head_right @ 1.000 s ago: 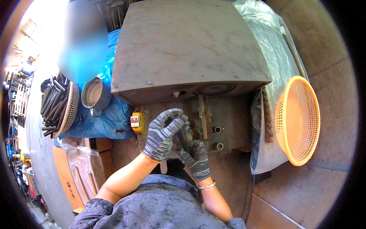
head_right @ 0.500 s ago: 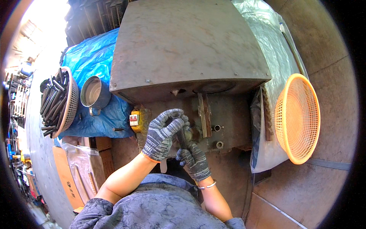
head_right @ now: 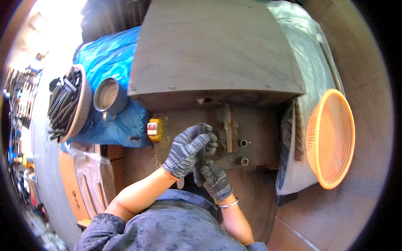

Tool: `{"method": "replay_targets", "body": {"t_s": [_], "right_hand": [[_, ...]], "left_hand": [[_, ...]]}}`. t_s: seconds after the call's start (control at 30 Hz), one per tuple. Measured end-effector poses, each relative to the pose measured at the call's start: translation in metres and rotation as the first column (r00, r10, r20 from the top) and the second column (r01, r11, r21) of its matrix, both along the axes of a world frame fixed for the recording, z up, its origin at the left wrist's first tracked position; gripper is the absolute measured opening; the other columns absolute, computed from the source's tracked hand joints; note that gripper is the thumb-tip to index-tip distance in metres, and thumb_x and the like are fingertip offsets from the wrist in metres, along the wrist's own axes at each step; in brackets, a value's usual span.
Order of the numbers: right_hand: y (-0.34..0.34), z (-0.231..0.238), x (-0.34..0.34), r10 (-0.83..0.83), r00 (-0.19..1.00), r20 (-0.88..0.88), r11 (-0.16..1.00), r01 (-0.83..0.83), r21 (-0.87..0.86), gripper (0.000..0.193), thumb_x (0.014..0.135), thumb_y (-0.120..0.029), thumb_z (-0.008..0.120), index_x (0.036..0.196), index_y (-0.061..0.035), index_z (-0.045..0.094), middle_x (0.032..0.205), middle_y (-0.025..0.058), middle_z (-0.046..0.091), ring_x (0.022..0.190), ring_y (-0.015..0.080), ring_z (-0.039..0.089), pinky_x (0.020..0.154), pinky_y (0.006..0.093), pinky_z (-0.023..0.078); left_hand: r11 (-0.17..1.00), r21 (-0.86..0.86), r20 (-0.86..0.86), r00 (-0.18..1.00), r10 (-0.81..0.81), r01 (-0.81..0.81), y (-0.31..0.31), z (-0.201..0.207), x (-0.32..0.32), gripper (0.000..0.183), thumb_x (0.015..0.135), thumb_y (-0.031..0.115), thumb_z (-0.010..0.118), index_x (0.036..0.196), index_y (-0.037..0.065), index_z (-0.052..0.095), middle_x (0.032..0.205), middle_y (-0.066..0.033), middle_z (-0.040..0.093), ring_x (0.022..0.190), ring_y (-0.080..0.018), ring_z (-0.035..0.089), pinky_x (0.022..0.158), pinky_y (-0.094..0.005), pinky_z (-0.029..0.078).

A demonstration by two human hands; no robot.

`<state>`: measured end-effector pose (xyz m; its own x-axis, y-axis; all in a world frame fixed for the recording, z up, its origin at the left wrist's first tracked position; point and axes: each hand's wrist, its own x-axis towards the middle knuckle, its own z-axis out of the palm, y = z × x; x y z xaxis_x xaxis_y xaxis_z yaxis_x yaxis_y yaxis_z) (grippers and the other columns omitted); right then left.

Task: The person inserts a metal tube into a rotating deburring machine, rotates the tube by hand, and then applies a liquid to the tube using a brush. The tube is then placed into a basket.

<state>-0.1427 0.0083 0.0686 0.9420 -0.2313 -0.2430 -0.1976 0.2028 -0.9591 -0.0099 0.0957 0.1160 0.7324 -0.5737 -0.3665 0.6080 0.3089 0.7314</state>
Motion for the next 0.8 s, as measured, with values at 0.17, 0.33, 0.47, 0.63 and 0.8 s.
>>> {"method": "replay_targets", "body": {"t_s": [0.17,0.33,0.47,0.63,0.8], "right_hand": [[0.016,0.007,0.019,0.268,0.961,-0.062,0.963,-0.265,0.045,0.021,0.091,-0.014,0.060,0.109,-0.0023,0.060,0.094,0.0057,0.063,0.080,0.0147,0.059,0.071,0.0288,0.049],[0.037,-0.006,0.057,0.351,0.927,-0.132,0.819,-0.372,-0.437,0.020,0.081,-0.007,0.069,0.099,-0.0005,0.064,0.092,0.0135,0.066,0.082,0.0238,0.064,0.073,0.0326,0.051],[0.103,0.030,0.114,0.498,0.867,-0.032,0.651,-0.398,-0.646,0.024,0.080,-0.016,0.069,0.099,-0.0034,0.064,0.093,0.0159,0.065,0.085,0.0316,0.064,0.074,0.0367,0.050],[0.234,0.042,0.187,0.785,0.608,0.122,0.425,-0.384,-0.820,0.030,0.082,-0.016,0.067,0.109,-0.0062,0.061,0.099,0.0172,0.063,0.087,0.0339,0.062,0.076,0.0392,0.050],[0.337,0.022,0.264,0.799,0.503,-0.330,-0.096,-0.435,-0.895,0.039,0.083,-0.017,0.063,0.120,-0.0104,0.056,0.111,0.0190,0.059,0.096,0.0371,0.059,0.079,0.0447,0.050]], "left_hand": [[0.999,0.032,0.028,0.999,-0.036,0.035,0.038,-0.001,-0.001,0.030,0.094,0.016,0.057,0.120,0.003,0.054,0.090,-0.0021,0.060,0.074,-0.0088,0.056,0.069,-0.0256,0.049],[0.921,0.349,0.485,0.874,-0.021,-0.172,0.151,-0.016,0.031,0.044,0.091,0.015,0.060,0.131,0.002,0.046,0.093,-0.0012,0.057,0.074,-0.0083,0.053,0.068,-0.0252,0.049],[0.778,0.540,0.421,0.903,0.079,-0.320,0.256,-0.036,0.035,0.047,0.089,0.015,0.062,0.131,0.000,0.045,0.090,-0.0029,0.058,0.075,-0.0106,0.056,0.071,-0.0260,0.049],[0.716,0.552,0.238,0.904,0.355,-0.427,0.360,-0.021,0.008,0.042,0.088,0.016,0.063,0.124,-0.002,0.050,0.083,-0.0033,0.057,0.071,-0.0103,0.055,0.068,-0.0261,0.048],[0.590,0.614,0.195,0.825,0.530,-0.524,0.441,-0.048,-0.034,0.038,0.087,0.016,0.063,0.119,-0.002,0.053,0.082,-0.0035,0.057,0.068,-0.0103,0.055,0.063,-0.0269,0.048]]}}
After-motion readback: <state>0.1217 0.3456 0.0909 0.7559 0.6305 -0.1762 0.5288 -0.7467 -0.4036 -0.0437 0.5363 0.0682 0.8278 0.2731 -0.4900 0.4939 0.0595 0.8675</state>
